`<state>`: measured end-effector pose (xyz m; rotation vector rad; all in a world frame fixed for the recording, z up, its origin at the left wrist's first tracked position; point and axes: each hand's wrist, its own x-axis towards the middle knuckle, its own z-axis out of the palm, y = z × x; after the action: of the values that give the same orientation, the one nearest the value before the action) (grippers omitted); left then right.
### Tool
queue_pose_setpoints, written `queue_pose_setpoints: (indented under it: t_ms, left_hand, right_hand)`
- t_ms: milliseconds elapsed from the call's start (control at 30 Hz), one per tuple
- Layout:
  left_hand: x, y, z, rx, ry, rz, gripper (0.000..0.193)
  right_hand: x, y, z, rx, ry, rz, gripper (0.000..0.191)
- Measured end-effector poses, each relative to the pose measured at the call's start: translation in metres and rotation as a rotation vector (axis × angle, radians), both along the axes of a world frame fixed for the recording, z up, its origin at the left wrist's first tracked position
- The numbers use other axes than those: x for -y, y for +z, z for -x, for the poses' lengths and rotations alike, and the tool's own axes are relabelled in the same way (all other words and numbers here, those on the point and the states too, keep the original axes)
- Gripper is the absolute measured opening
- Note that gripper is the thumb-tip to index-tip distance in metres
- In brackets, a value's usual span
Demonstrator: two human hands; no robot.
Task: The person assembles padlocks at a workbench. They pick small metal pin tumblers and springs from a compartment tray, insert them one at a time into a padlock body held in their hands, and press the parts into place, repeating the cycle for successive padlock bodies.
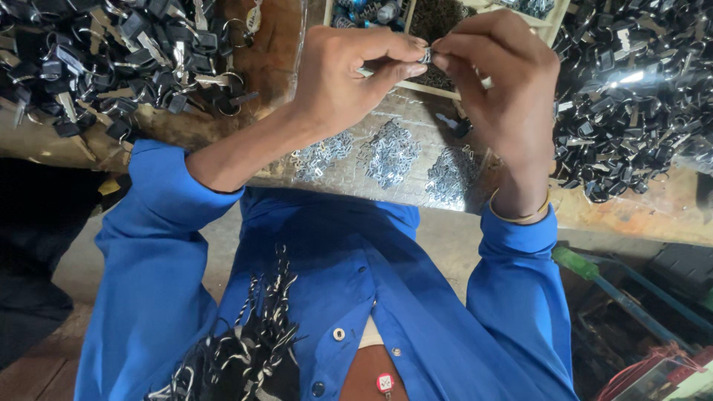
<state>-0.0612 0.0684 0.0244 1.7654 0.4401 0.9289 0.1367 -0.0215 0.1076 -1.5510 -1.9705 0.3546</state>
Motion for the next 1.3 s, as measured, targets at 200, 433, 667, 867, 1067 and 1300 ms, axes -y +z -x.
queue_pose_setpoints:
  t_ms: [200,433,667,867,1067,1300]
  left_hand:
    - [-0.002,-0.001,0.000,0.027,-0.012,0.024,0.013]
    - [-0.005,-0.002,0.000,0.038,-0.006,0.003,0.012]
    - [-0.005,-0.003,0.000,0.055,0.011,0.022,0.013]
    - [-0.003,-0.014,-0.001,0.124,-0.042,0.103,0.016]
    - [0.004,-0.021,0.000,0.190,-0.016,0.181,0.016]
    - [0.010,-0.001,0.013,0.139,-0.038,0.125,0.008]
  right_hand:
    - [-0.001,-0.006,0.001,-0.406,-0.150,0.192,0.011]
    - [-0.001,-0.005,0.004,-0.266,-0.090,0.086,0.011]
    - [0.004,-0.033,-0.017,-0.118,-0.173,0.035,0.015]
    - [0.021,-0.032,-0.050,-0.015,-0.223,-0.025,0.019]
    - [0.065,0.001,-0.041,0.208,-0.014,0.154,0.019]
    - [0.108,-0.032,0.001,0.335,-0.234,0.240,0.020]
